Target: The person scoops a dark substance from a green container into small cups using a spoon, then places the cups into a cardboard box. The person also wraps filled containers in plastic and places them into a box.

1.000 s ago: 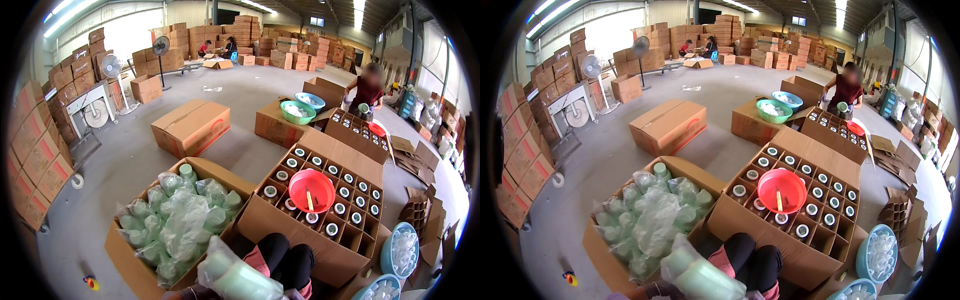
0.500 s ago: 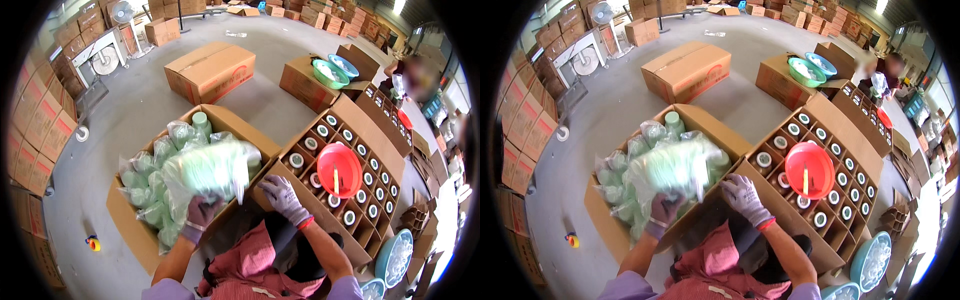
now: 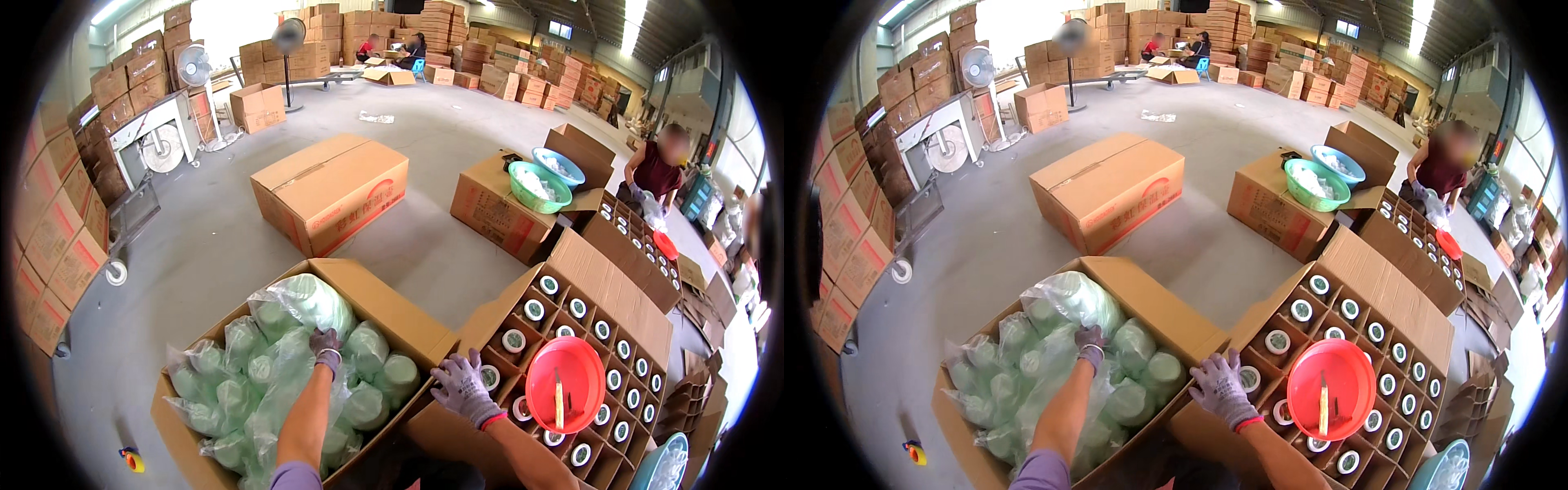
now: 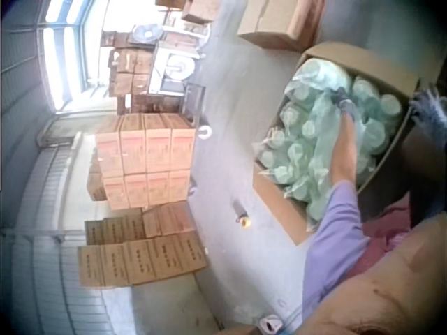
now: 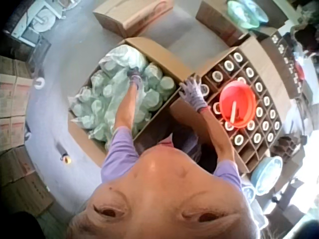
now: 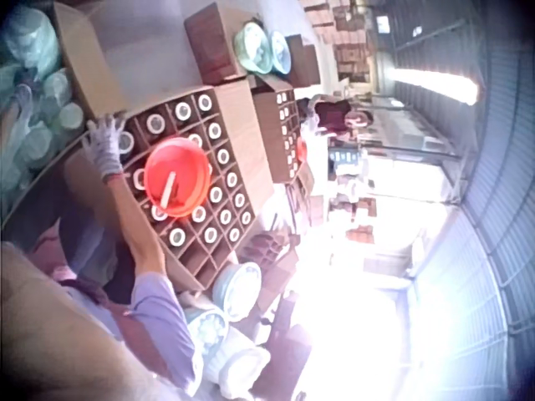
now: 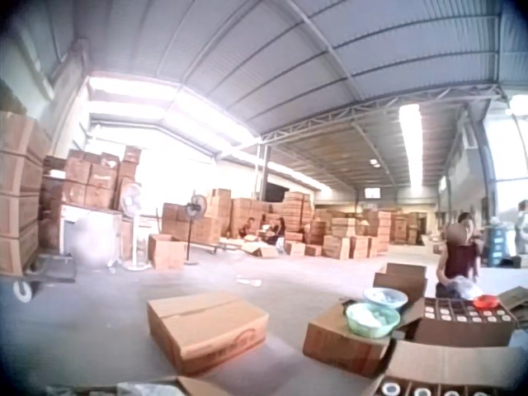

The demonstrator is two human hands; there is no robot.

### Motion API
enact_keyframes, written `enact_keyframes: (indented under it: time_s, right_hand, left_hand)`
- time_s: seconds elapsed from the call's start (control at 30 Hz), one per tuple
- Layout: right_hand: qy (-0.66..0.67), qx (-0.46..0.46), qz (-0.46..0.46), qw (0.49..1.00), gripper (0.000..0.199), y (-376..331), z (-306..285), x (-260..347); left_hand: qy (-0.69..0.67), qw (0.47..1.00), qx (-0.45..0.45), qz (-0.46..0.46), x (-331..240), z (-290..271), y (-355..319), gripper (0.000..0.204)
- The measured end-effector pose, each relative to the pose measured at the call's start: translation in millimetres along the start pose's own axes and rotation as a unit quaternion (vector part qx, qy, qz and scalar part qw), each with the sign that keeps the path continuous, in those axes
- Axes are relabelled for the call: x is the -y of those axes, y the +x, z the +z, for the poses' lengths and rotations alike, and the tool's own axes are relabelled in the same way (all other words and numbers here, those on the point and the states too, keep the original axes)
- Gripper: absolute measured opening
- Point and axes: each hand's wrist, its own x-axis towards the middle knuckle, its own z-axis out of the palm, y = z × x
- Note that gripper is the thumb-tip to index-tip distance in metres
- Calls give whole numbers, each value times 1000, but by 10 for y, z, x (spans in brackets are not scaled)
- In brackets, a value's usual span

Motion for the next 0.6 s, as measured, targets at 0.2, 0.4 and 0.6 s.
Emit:
enact_keyframes:
  time_s: [0.2,0.4,0.6]
  right_hand:
    - [3,7,14,1000,37,19,-54,-15]
    - [13,-21,-9,1000,36,80,-3,34]
    - [23,-25,-7,999,37,78,7,49]
  left_hand:
    - [406,907,85,68,474,-21,497,45]
    - [542,822,164,54,528,-153,760,45]
    - [579,793,184,-28,339,-219,633,50]
